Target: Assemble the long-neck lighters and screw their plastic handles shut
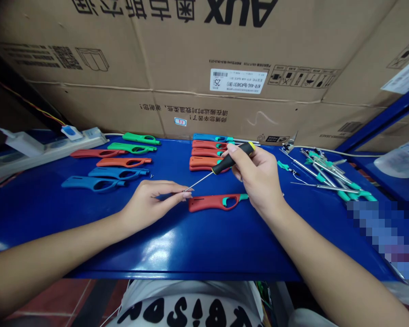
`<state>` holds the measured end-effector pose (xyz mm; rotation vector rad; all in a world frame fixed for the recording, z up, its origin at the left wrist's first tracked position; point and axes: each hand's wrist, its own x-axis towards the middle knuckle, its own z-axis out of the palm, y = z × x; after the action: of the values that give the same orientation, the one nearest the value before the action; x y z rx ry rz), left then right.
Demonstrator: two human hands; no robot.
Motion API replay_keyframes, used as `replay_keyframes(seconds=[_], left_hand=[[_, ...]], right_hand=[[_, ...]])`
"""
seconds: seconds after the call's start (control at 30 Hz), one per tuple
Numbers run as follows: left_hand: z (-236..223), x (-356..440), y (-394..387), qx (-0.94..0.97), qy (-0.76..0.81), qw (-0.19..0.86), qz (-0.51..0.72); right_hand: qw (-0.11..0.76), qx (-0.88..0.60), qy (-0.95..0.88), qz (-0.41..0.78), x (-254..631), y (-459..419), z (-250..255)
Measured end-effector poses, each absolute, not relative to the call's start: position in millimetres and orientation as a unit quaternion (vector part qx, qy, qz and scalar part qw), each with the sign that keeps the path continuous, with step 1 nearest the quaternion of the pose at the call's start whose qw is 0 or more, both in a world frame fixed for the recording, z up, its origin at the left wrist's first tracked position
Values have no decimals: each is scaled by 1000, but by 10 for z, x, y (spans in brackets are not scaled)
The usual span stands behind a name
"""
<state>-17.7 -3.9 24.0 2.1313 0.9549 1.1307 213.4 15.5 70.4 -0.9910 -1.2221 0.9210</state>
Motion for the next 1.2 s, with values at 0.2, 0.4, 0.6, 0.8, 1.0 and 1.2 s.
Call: replay_keyframes(seconds=[0.2,0.4,0.6,0.8,1.0,1.2], left_hand=[[197,-184,-20,797,354,277,405],[167,-154,-36,816,335,278,379],[159,-112,-103,821,344,284,357],[127,-123,-81,840,306,313,320],[101,-121,-76,844,284,314,328],[136,-163,-8,865,295,262,309]], right_hand=[[612,-423,-576,339,2116,125,671],[587,-377,-644,316,2052,28,711],[584,-303,-669,346,1990,-80,693],[563,-259,-734,276,1983,-64,612],[481,-241,-798,271,2035,-80,558],[530,-273,-761,253,1989,-56,529]])
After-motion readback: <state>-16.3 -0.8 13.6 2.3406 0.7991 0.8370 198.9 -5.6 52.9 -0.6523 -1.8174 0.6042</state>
